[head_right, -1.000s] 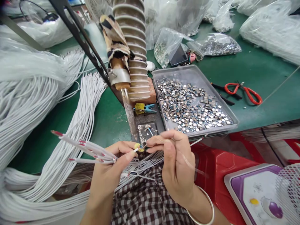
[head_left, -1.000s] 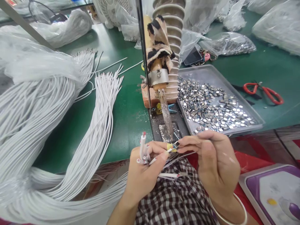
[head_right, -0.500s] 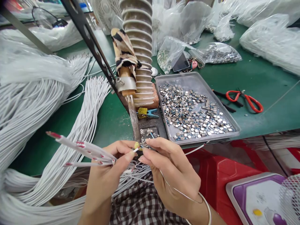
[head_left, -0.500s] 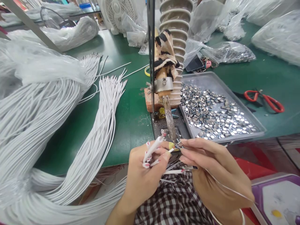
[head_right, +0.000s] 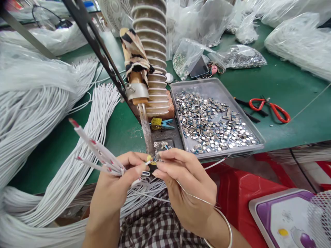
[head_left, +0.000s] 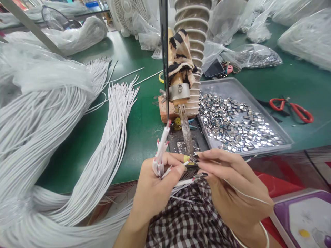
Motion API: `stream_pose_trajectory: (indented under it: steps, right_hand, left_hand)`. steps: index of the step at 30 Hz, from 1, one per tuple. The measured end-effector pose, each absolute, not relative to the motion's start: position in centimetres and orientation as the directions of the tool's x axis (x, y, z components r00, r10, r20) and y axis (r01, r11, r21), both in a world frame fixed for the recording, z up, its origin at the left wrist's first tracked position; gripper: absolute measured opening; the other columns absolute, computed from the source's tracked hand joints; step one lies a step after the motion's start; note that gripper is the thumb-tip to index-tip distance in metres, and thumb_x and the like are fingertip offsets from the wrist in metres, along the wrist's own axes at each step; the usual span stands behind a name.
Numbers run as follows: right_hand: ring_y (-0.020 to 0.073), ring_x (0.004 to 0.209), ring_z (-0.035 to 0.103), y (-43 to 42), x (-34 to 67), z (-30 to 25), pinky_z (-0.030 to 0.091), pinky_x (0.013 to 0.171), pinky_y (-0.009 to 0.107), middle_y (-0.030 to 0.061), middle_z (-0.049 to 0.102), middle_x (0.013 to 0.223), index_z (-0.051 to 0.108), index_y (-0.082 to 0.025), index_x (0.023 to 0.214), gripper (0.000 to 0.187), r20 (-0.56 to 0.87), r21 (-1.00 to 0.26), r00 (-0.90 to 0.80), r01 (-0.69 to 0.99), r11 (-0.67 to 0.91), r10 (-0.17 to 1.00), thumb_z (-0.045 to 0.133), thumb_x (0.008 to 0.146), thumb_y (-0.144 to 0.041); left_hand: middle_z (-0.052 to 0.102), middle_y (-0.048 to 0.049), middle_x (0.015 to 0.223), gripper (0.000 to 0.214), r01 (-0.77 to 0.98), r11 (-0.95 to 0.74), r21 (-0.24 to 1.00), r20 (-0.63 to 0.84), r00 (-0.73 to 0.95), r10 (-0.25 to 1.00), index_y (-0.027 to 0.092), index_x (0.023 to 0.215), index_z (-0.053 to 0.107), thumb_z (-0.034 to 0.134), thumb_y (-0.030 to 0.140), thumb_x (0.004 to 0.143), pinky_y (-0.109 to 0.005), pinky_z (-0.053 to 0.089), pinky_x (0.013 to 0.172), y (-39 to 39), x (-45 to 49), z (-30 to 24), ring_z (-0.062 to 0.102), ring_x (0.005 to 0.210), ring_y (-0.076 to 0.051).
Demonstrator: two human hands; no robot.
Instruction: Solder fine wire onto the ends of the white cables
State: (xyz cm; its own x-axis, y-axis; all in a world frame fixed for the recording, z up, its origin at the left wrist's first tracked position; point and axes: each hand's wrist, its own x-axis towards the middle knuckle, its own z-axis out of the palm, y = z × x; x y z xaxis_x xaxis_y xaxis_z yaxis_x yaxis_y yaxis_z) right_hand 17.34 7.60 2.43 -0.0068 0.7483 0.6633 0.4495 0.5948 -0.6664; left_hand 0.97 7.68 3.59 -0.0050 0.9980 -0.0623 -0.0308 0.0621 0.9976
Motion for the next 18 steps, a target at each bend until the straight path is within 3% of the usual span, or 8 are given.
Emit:
stream_pose_trajectory:
  steps: [8, 15, 18]
  right_hand:
    - [0.0130, 0.089, 0.072, 8.14, 16.69, 2.55, 0.063, 0.084, 0.025, 0.0032, 0.072, 0.103, 0.075, -0.022, 0.091, 0.019, 0.676, -0.673, 0.027, 0.430, 0.601, 0.737, 0.072, 0.082, -0.005]
    - [0.0128, 0.093, 0.070, 7.58, 17.23, 2.22, 0.060, 0.085, 0.024, 0.0022, 0.071, 0.105, 0.074, -0.022, 0.094, 0.020, 0.627, -0.719, -0.003, 0.383, 0.580, 0.779, 0.072, 0.083, -0.006]
    - [0.0132, 0.087, 0.070, 7.46, 17.41, 2.06, 0.059, 0.081, 0.026, 0.0009, 0.072, 0.096, 0.072, -0.023, 0.093, 0.019, 0.610, -0.747, 0.040, 0.361, 0.558, 0.791, 0.068, 0.085, -0.005]
  left_hand:
    - [0.081, 0.0028, 0.087, 0.019, -0.224, 0.103, 0.969, -0.109, -0.016, 0.994, 0.021, 0.068, 0.075, 0.068, 0.008, 0.080, -0.019, 0.050, 0.067, 8.09, 0.78, 3.08, 0.070, 0.074, -0.012]
    - [0.082, 0.0020, 0.086, 0.020, -0.190, 0.120, 0.974, -0.117, 0.028, 0.993, 0.020, 0.064, 0.072, 0.068, 0.006, 0.078, -0.019, 0.053, 0.070, 7.71, 0.77, 2.80, 0.072, 0.076, -0.012]
    - [0.082, 0.0031, 0.086, 0.021, -0.146, 0.086, 0.986, -0.085, 0.013, 0.996, 0.020, 0.065, 0.072, 0.068, 0.005, 0.079, -0.018, 0.053, 0.071, 7.55, 0.88, 2.57, 0.072, 0.077, -0.012]
